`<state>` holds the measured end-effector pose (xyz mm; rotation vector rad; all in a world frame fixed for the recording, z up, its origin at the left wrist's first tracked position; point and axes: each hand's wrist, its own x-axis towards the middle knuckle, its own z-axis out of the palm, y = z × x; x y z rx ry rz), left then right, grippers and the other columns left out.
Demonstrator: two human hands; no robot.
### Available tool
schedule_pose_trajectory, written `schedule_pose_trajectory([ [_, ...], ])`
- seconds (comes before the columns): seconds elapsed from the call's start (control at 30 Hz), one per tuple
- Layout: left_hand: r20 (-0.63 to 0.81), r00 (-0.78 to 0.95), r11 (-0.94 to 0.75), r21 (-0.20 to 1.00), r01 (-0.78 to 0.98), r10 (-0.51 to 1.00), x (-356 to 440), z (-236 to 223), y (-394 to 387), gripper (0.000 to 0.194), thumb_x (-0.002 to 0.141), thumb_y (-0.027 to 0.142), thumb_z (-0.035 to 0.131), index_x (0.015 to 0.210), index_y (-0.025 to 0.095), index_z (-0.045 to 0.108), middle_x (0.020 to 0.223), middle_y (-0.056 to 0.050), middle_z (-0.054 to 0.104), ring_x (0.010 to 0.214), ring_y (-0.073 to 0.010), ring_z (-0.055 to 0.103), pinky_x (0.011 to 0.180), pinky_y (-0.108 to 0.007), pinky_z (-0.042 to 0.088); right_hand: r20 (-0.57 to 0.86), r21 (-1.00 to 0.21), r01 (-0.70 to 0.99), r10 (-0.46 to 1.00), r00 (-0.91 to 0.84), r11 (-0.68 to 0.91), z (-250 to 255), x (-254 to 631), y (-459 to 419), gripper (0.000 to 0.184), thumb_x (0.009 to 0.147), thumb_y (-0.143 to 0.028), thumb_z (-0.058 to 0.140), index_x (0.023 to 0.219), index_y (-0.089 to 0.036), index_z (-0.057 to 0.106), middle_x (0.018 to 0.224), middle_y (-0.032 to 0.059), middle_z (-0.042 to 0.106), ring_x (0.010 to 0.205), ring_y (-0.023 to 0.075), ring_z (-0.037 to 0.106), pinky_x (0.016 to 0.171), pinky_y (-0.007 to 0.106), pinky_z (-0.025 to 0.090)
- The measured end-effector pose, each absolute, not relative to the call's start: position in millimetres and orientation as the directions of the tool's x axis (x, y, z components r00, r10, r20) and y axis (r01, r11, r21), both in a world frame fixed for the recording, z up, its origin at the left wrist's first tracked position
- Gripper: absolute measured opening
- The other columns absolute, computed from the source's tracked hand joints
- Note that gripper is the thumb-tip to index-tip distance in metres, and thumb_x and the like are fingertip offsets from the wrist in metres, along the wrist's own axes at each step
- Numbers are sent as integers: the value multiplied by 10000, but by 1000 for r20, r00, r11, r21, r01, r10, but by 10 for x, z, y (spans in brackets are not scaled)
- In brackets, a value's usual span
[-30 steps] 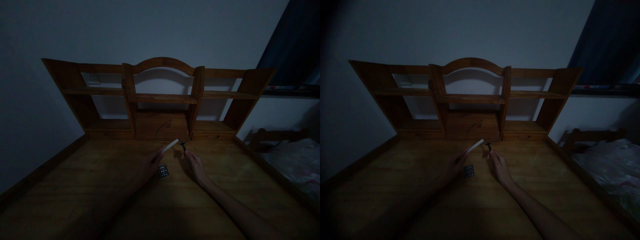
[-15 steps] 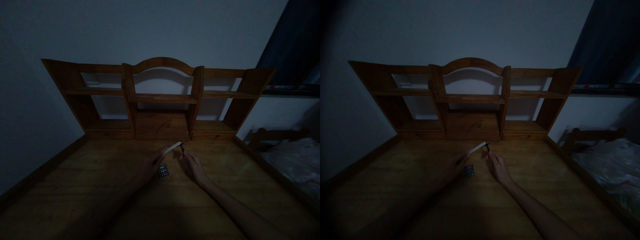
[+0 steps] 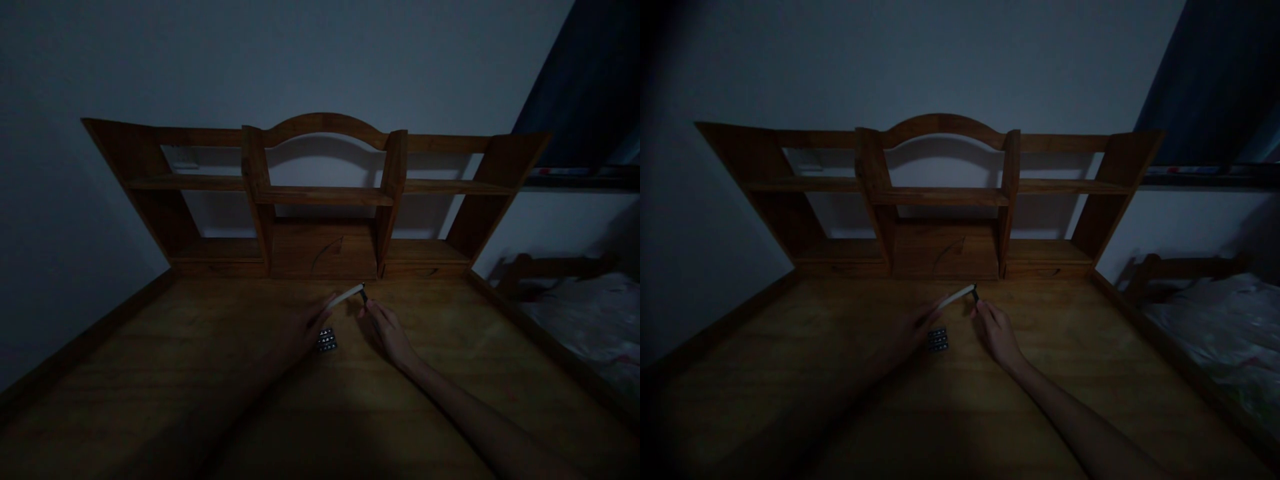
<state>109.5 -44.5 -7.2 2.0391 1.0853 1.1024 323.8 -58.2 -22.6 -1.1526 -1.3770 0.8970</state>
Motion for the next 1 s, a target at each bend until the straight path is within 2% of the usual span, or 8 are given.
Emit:
schedule_pose_trajectory([
  [0.2, 380, 184, -421, 781, 461, 907, 1053, -146, -368, 394, 890, 433, 443, 1248, 295, 532, 1179, 17, 631, 1042, -225, 611, 922, -392, 477, 252, -960, 138, 966, 48, 244, -221, 3226, -588, 442, 862, -552, 421, 742, -173, 617, 699, 28, 568, 652, 156, 510, 592, 250, 371],
  [0.4, 478, 291, -559, 726, 400, 829, 1070, -126, -403, 403, 899, 382, 443, 1296, 318, 469, 1254, 36, 577, 1113, -197, 569, 984, -355, 435, 221, -962, 167, 975, 15, 216, -194, 3195, -647, 438, 852, -554, 431, 748, -178, 630, 660, 18, 573, 628, 165, 508, 542, 250, 343],
  [0.67, 444, 222, -494, 725, 479, 868, 1037, -114, -397, 415, 896, 405, 434, 1291, 287, 487, 1236, 23, 594, 1069, -197, 593, 947, -326, 461, 250, -958, 149, 968, 13, 245, -210, 3207, -625, 426, 864, -535, 428, 747, -175, 624, 685, 13, 561, 637, 153, 494, 589, 247, 363],
  [0.83, 433, 300, -527, 705, 475, 850, 1042, -119, -390, 428, 905, 407, 414, 1320, 308, 442, 1269, 30, 567, 1113, -190, 566, 983, -343, 434, 262, -955, 150, 965, 20, 256, -205, 3221, -614, 409, 876, -513, 428, 747, -173, 617, 722, 18, 575, 692, 161, 515, 649, 248, 372],
  [1.0, 444, 203, -483, 720, 499, 873, 1027, -134, -349, 418, 909, 396, 412, 1320, 321, 439, 1242, 38, 588, 1112, -199, 568, 991, -367, 427, 295, -940, 185, 955, 20, 286, -187, 3223, -636, 396, 894, -482, 414, 755, -174, 621, 741, 22, 579, 724, 167, 523, 685, 254, 370],
])
